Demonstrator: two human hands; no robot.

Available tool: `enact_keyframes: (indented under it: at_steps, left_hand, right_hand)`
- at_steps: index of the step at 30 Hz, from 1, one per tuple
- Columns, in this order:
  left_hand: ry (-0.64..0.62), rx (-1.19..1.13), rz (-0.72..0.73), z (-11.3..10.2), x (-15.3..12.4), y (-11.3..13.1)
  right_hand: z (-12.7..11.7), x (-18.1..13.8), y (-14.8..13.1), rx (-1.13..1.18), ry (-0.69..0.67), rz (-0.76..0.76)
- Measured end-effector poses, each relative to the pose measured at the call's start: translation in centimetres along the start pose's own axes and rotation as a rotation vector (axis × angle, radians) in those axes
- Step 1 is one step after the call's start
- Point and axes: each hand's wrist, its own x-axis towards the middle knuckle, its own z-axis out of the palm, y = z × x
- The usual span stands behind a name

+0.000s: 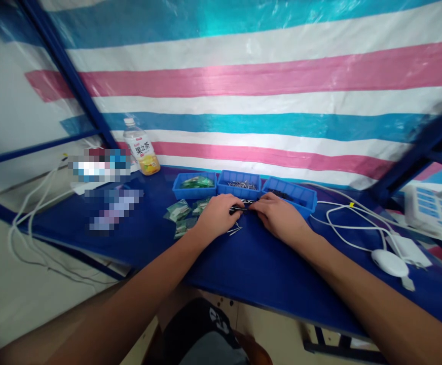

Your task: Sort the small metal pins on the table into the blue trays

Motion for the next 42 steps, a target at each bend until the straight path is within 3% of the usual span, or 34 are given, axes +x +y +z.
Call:
enact_keyframes:
  at_steps: [8, 11, 19, 25, 30, 34, 42]
  left_hand:
    - [-0.012, 0.037, -0.027, -0.1, 0.0, 0.2]
    - [-0.007, 0.013, -0.018, 0.0, 0.0, 0.2]
    - [0.045, -0.09, 0.039, 0.3, 0.0, 0.2]
    - [0.061, -0.182, 0.099, 0.1, 0.2, 0.3]
    - [0.095, -0.225, 0.121, -0.2, 0.4, 0.2]
    - [0.093, -0.284, 0.122, -0.3, 0.4, 0.3]
    - [0.043, -0.552, -0.014, -0.7, 0.1, 0.9]
  right_hand:
    - [-0.3, 0.3, 0.2, -0.213, -0.087, -0.059]
    - [-0.4, 0.5, -0.1, -0.209, -0.052, -0.065]
    - [-0.8, 0.3, -1.8, 0.189, 0.222, 0.153]
    - [-0.1, -0.2, -1.8, 0.478, 0.221, 0.377]
    - [-0.2, -0.1, -1.9, 0.393, 0.223, 0.27]
    - [-0.3, 0.0, -2.3, 0.355, 0.222, 0.302]
    - [-0.3, -0.2, -2.5, 0.388, 0.219, 0.289]
